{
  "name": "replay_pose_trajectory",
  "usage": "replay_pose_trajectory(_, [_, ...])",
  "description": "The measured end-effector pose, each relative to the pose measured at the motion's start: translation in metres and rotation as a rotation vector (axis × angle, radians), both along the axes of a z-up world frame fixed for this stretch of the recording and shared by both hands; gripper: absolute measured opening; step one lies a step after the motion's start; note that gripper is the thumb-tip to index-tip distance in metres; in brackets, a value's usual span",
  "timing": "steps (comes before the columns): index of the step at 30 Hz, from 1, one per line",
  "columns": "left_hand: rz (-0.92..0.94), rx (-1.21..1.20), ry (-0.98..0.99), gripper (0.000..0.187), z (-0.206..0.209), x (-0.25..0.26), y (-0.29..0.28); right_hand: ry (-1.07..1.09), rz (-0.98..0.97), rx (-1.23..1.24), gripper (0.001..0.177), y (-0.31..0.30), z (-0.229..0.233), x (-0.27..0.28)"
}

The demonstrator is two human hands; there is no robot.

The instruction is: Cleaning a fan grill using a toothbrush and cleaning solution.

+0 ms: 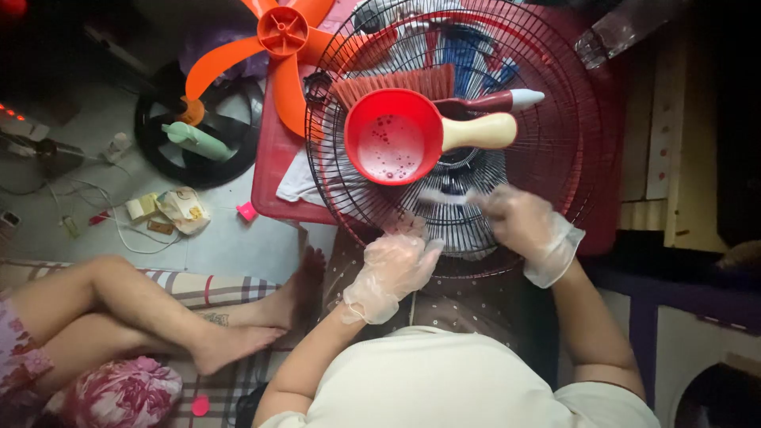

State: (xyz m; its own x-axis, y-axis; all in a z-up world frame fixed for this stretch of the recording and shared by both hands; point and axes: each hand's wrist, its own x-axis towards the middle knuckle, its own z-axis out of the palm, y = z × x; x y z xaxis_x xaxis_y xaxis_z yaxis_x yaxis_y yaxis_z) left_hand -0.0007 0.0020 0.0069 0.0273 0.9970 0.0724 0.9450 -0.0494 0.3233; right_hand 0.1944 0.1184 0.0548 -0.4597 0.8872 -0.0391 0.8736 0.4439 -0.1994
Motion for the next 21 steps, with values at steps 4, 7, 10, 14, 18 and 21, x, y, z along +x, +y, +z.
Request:
replay_pose_trajectory(4, [-0.042, -0.225, -0.099, 0.059, 0.007, 0.0, 0.001, 0.086, 0.0, -0.186, 0.025, 0.006, 0.003, 0.008])
replay_pose_trajectory(7, [-0.005, 0.016, -0.087, 0.051, -0.008, 0.005, -0.005, -0.013, 0.012, -0.157, 0.029, 0.01, -0.005, 0.019])
replay_pose_trajectory(10, [-0.013, 0.341, 0.016, 0.043, -0.032, 0.005, -0.001, 0.001, 0.022, -0.292, 0.032, 0.015, -0.001, 0.02])
replay_pose_trajectory(14, [-0.075, 0.533, 0.115, 0.038, -0.051, 0.006, 0.001, 0.055, -0.046, -0.295, 0.036, 0.031, 0.005, 0.025])
replay_pose_trajectory(18, [-0.013, -0.141, -0.059, 0.059, 0.001, 0.003, 0.003, -0.021, 0.078, -0.544, 0.036, 0.03, 0.007, 0.025])
replay_pose_trajectory(21, [-0.08, 0.511, 0.015, 0.037, -0.044, 0.001, 0.002, 0.195, -0.201, -0.424, 0.022, 0.035, 0.003, 0.029])
